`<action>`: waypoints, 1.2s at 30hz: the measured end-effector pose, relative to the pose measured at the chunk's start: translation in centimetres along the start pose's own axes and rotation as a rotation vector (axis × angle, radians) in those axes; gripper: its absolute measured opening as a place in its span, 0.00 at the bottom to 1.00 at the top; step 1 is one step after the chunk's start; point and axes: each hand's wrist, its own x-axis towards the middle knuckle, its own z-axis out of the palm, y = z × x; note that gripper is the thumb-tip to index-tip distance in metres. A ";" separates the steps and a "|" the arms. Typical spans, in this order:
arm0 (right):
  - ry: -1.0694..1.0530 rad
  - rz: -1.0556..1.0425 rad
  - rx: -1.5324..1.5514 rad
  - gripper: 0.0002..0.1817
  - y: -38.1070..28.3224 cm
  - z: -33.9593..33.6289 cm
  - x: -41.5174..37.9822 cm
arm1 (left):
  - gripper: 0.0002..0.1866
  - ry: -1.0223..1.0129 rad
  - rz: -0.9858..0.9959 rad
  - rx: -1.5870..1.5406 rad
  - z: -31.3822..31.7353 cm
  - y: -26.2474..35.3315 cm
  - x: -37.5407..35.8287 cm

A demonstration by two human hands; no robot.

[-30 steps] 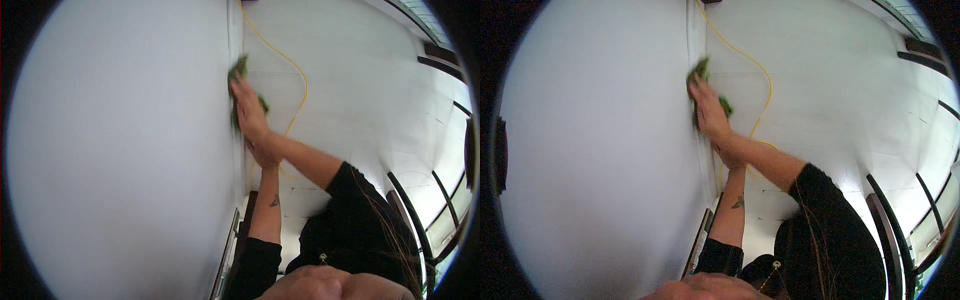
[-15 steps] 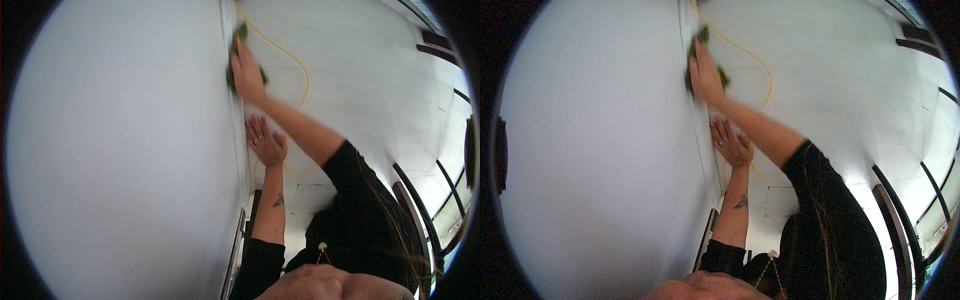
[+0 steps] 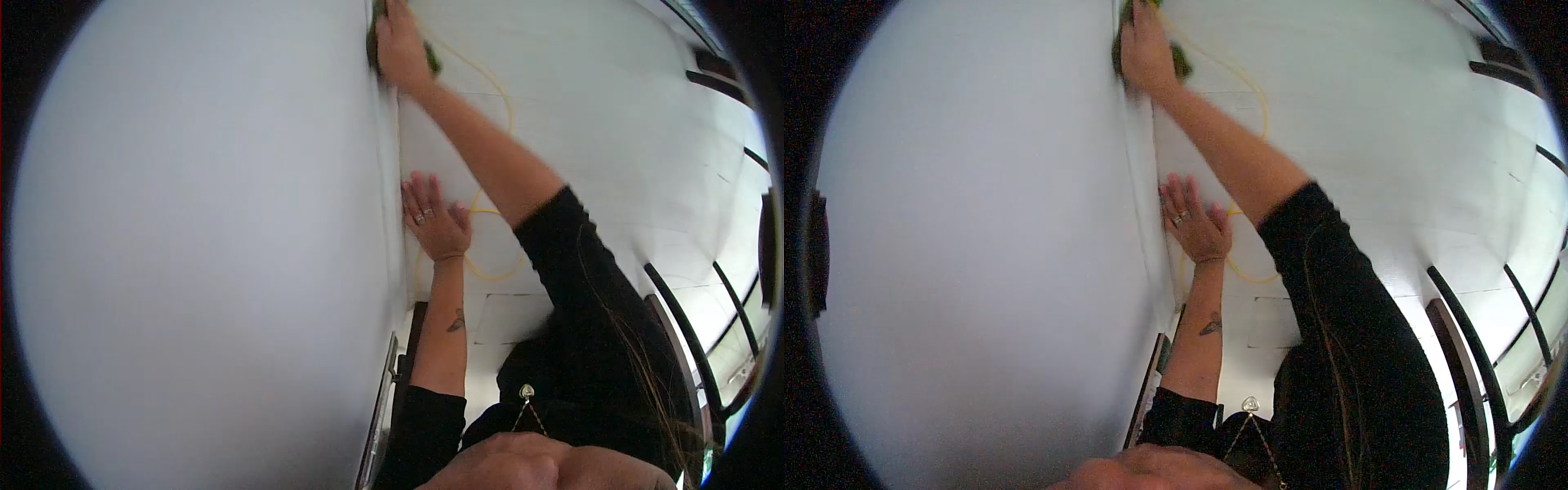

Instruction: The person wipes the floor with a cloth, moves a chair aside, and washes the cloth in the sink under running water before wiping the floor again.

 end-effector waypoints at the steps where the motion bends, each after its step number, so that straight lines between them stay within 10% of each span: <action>1: -0.069 0.184 -0.012 0.26 -1.8 -0.9 -4.2 | 0.29 0.000 -0.002 -0.008 0.0 0.4 -0.2; 7: -0.337 0.397 0.101 0.31 -7.9 -4.2 -18.8 | 0.35 -0.126 -0.194 -0.136 2.6 -1.1 -2.8; 16: -0.128 0.183 -0.092 0.31 0.7 1.0 4.4 | 0.30 -0.034 -0.051 -0.005 0.2 -0.3 -0.2; 19: -0.028 0.064 -0.060 0.25 -2.2 0.4 -2.7 | 0.29 -0.007 -0.038 0.007 0.3 -0.7 -0.2; 24: -0.454 0.252 -0.127 0.30 -9.1 -4.9 -22.3 | 0.29 0.049 -0.108 0.035 5.3 -2.5 -4.5; 31: -0.038 -0.048 -0.034 0.27 -2.6 0.1 -4.2 | 0.33 -0.102 -0.065 0.046 0.0 -0.5 -0.5; 36: -0.150 0.174 -0.056 0.31 -1.9 0.8 2.7 | 0.29 0.010 -0.042 -0.030 -0.1 -0.7 -0.6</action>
